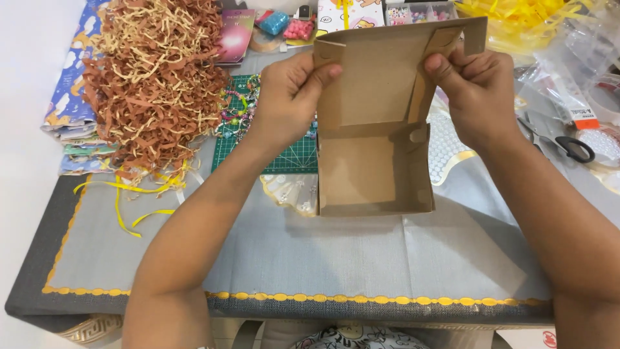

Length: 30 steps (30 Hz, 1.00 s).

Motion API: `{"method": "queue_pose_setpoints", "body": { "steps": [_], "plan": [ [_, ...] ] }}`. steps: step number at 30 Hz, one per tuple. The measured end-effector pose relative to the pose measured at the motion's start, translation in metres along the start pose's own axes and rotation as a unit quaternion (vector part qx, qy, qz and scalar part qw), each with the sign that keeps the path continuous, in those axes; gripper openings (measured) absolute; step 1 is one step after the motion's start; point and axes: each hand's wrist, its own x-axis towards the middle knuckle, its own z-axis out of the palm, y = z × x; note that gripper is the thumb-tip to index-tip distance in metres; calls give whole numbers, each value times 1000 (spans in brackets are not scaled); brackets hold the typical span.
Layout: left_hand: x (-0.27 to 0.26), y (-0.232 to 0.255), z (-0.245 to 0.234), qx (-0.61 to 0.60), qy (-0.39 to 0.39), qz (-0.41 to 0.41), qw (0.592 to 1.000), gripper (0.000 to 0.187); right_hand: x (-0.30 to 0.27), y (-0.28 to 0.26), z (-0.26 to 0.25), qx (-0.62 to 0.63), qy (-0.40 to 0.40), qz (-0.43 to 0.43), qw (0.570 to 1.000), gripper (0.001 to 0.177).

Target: Assembling a small cardboard box, filling it with shredded paper, and placing a packaged keychain inside.

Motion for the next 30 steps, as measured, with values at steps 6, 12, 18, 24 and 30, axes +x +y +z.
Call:
{"method": "queue_pose_setpoints", "body": {
  "steps": [6, 12, 18, 24, 30],
  "plan": [
    [12, -3, 14, -56, -38, -32, 997, 23, 8, -6, -18, 78, 8, -23, 997, 37],
    [24, 33, -1, -24, -28, 56, 998, 29, 1, -28, -5, 53, 8, -42, 998, 33],
    [17, 18, 1, 27, 34, 93, 995, 27, 0, -20, -10, 56, 22, -30, 998, 29],
    [16, 16, 0, 4, -22, 35, 999, 35, -3, -8, -7, 46, 62, -88, 993, 44],
    [-22, -26, 7, -60, -153, -111, 980, 24, 1, 2, -9, 49, 87, -81, 992, 48]
  ]
}}
